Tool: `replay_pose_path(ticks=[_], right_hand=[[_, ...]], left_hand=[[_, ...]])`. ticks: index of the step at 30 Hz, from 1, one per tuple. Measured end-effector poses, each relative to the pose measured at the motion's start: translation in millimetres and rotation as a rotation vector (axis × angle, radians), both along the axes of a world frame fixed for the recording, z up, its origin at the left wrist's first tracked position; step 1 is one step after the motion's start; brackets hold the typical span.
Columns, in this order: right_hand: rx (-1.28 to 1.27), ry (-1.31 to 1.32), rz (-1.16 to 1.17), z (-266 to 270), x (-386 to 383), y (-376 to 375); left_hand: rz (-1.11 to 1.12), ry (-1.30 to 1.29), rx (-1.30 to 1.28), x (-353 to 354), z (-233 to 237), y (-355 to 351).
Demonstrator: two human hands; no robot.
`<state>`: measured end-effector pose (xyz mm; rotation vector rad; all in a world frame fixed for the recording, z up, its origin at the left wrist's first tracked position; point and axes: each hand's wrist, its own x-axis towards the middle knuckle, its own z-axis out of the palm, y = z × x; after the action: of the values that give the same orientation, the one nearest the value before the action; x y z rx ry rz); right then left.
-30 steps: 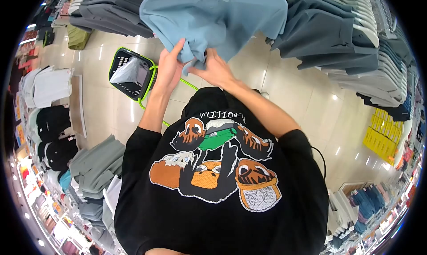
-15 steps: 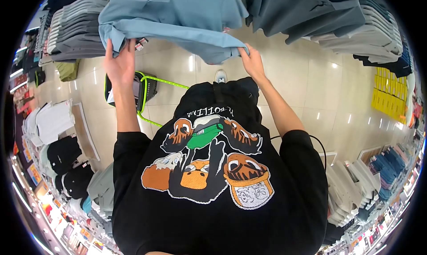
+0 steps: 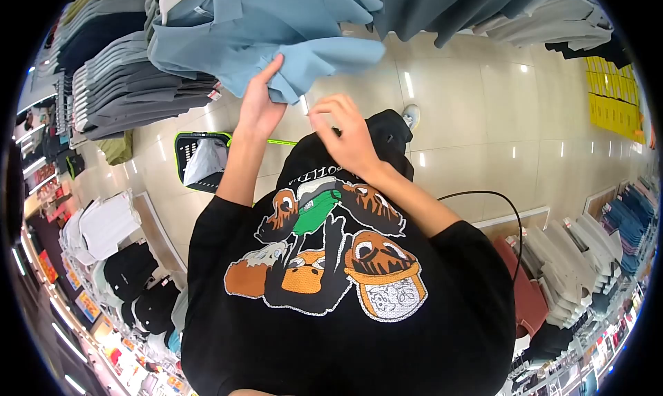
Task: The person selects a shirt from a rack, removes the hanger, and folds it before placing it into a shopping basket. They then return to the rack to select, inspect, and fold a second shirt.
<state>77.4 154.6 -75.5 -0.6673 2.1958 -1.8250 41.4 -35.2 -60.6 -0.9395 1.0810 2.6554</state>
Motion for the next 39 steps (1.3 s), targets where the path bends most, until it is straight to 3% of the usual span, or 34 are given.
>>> replay_pose_path(ticks=[2, 5, 6, 8, 12, 15, 18, 20, 24, 26, 27, 29, 33, 35, 36, 38, 39], right_hand=[[-0.252, -0.853, 0.071, -25, -1, 9], [-0.829, -1.459, 0.140, -30, -32, -10], [-0.843, -1.459, 0.133, -31, -39, -22], [-1.126, -1.329, -0.007, -32, -51, -46], [-1.195, -1.216, -0.033, -48, -66, -58], [-1.308, -1.282, -0.010, -71, -74, -51], [-1.330, -1.383, -0.162, -64, -64, -47], [-1.368, -1.501, -0.017, -61, -55, -45], [-1.496, -1.374, -0.119, -75, -79, -32], [-1.433, -1.299, -0.429, -105, -104, -25], [-1.436, -1.297, -0.433, -117, -114, -23], [-1.178, -1.247, -0.706, -131, -125, -19], [-1.061, -1.046, -0.868, -70, -120, -3], [-0.815, -0.449, -0.762, -22, -106, 5], [-0.814, -0.445, -0.756, -12, -99, 9], [-0.431, -0.001, -0.687, 2, -86, 20], [-0.429, 0.001, -0.680, 5, -79, 26]], left_hand=[[-0.004, 0.018, 0.002, -3, 9, 9], [-0.044, -0.018, -0.012, -3, 26, 24], [-0.021, -0.037, -0.009, -3, 29, 30], [-0.005, -0.060, -0.012, 0, 32, 34], [0.081, 0.034, 0.042, 6, 43, 30], [0.120, 0.056, 0.082, 6, 60, 32], [0.169, 0.016, 0.064, 8, 63, 38], [0.147, 0.040, 0.082, 7, 62, 42], [0.085, 0.031, 0.081, 14, 68, 41], [0.076, -0.015, 0.058, 17, 72, 38], [0.071, -0.016, 0.058, 18, 71, 38], [0.058, -0.069, -0.053, 22, 67, 37], [0.036, -0.069, -0.085, 33, 43, 20], [0.074, -0.063, -0.028, 38, 39, 10], [0.100, -0.083, -0.052, 39, 39, 8], [0.092, -0.072, -0.065, 45, 36, -3], [0.080, -0.069, -0.080, 49, 32, -10]])
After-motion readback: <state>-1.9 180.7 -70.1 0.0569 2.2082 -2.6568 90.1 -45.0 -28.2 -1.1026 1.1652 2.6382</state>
